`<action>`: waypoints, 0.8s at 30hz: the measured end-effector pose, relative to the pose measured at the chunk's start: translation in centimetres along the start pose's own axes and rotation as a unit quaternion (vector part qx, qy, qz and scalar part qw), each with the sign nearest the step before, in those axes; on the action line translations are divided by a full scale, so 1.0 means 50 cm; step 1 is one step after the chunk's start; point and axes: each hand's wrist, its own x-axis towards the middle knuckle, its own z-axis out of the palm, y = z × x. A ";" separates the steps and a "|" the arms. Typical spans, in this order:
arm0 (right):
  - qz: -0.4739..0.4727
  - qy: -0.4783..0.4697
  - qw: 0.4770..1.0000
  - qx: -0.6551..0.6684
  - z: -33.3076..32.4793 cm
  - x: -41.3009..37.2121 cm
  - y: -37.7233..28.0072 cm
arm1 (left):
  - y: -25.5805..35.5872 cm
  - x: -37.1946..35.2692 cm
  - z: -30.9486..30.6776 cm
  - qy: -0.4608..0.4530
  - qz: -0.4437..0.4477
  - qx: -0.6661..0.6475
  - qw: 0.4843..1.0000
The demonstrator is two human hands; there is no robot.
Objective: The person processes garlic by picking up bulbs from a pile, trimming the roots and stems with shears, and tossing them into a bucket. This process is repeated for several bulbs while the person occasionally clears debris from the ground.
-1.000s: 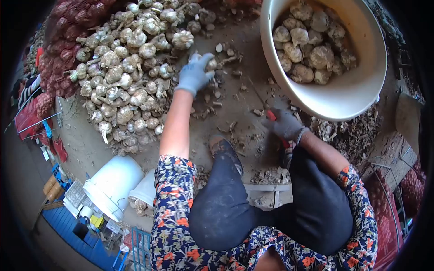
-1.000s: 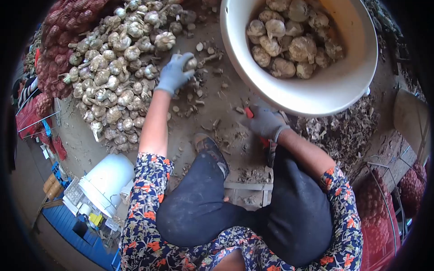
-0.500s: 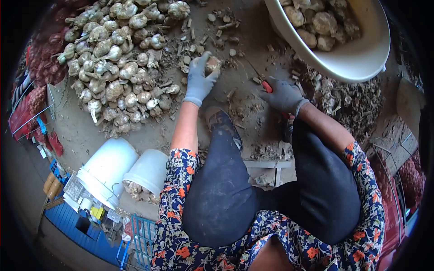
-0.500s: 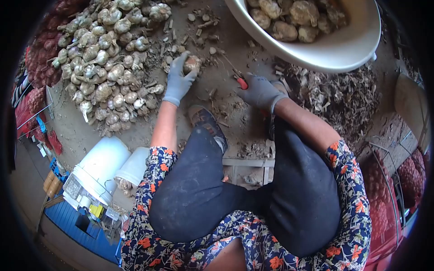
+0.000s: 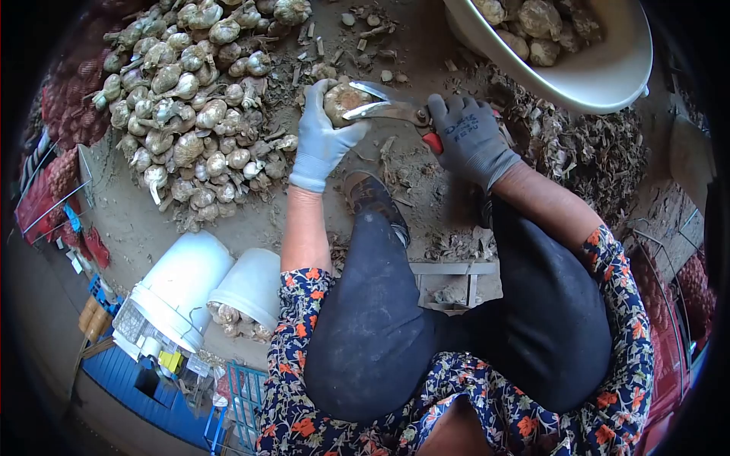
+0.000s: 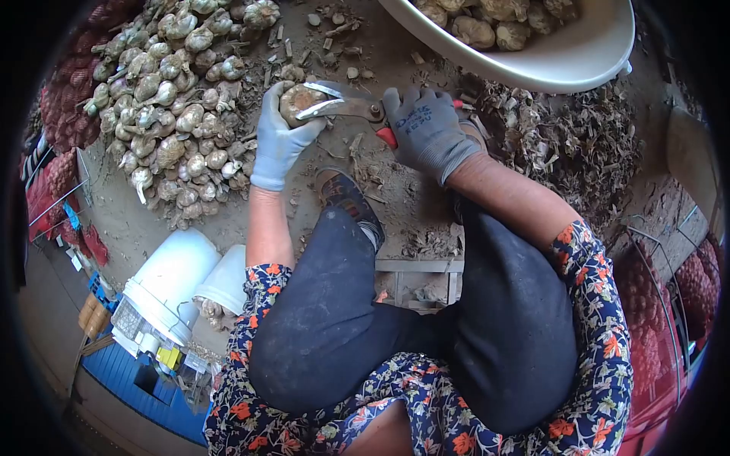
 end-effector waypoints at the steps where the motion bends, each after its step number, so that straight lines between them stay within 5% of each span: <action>1: -0.022 0.037 0.999 -0.017 -0.003 -0.001 0.005 | 0.011 -0.004 -0.011 -0.028 0.008 0.011 1.000; 6: -0.042 0.035 0.998 -0.036 -0.033 -0.010 -0.008 | 0.042 -0.014 -0.034 -0.098 0.009 0.026 0.995; 8: -0.036 -0.062 0.996 -0.054 -0.030 -0.009 -0.012 | 0.041 -0.014 -0.041 -0.103 0.016 0.057 0.993; 16: -0.044 -0.063 0.997 0.031 -0.026 -0.012 -0.011 | 0.044 -0.011 -0.042 -0.111 -0.027 0.054 0.992; 22: -0.028 -0.104 0.991 0.083 -0.031 -0.013 -0.014 | 0.026 -0.001 -0.041 -0.131 -0.070 -0.004 0.989; 24: -0.022 -0.134 0.986 0.094 -0.027 -0.014 -0.012 | 0.048 -0.001 -0.040 -0.158 -0.159 -0.119 0.967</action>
